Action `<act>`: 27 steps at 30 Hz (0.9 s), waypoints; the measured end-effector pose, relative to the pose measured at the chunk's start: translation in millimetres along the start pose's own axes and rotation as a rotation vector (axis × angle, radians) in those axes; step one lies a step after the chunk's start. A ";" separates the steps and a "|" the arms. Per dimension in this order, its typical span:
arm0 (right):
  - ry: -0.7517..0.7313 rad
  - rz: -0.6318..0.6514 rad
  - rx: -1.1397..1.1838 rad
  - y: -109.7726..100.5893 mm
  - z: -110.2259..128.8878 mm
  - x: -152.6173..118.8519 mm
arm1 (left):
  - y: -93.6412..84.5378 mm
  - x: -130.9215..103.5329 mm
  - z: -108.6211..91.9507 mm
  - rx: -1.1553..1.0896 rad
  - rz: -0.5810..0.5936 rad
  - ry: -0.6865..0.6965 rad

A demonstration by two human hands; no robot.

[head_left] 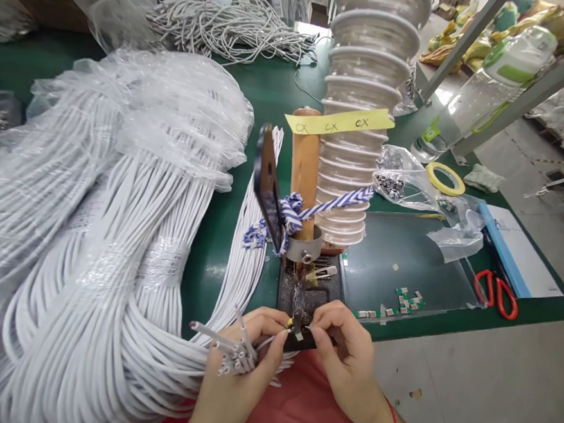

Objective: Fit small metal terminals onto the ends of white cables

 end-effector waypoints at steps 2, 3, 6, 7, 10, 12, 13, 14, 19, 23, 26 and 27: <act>0.018 0.033 -0.036 0.1 -1.4 -0.5 | 2.3 0.5 1.8 -0.021 0.006 -0.023; 0.027 0.059 -0.058 0.5 -1.2 -0.1 | 3.6 0.7 2.2 -0.029 0.008 -0.032; 0.064 0.142 -0.111 2.5 0.8 2.5 | 6.8 1.3 1.9 -0.044 0.013 -0.045; 0.077 0.162 -0.126 3.1 1.4 3.3 | 7.3 1.2 1.6 -0.045 0.010 -0.045; 0.096 0.166 -0.168 3.2 2.4 4.8 | 7.3 -0.1 2.9 -0.058 0.004 -0.046; 0.097 0.146 -0.177 2.4 2.2 5.5 | 6.9 -1.8 5.6 -0.089 0.021 -0.058; 0.100 0.143 -0.175 2.0 1.9 5.9 | 6.9 -2.8 7.2 -0.103 0.039 -0.066; 0.107 0.147 -0.168 1.7 1.4 6.2 | 7.1 -3.7 8.7 -0.112 0.064 -0.071; 0.226 0.159 -0.080 -1.7 -4.1 7.0 | 8.1 -5.6 12.2 -0.052 0.129 -0.039; 0.313 0.148 0.053 -4.0 -8.8 5.9 | 9.4 -4.5 10.1 0.001 0.101 -0.012; 0.308 0.172 0.120 -3.0 -8.5 6.2 | 10.2 -3.1 4.5 0.017 0.089 0.015; 0.301 0.189 0.126 -2.2 -8.0 6.3 | 9.9 -2.4 2.3 0.025 0.085 0.028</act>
Point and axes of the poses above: each hand's wrist, its own x-axis towards the middle knuckle, its own y-axis out of the palm, z = x × y, the point moved 4 cm from there along x, towards the middle knuckle, and after that the axes turned 1 degree about x, right-handed, at the moved point
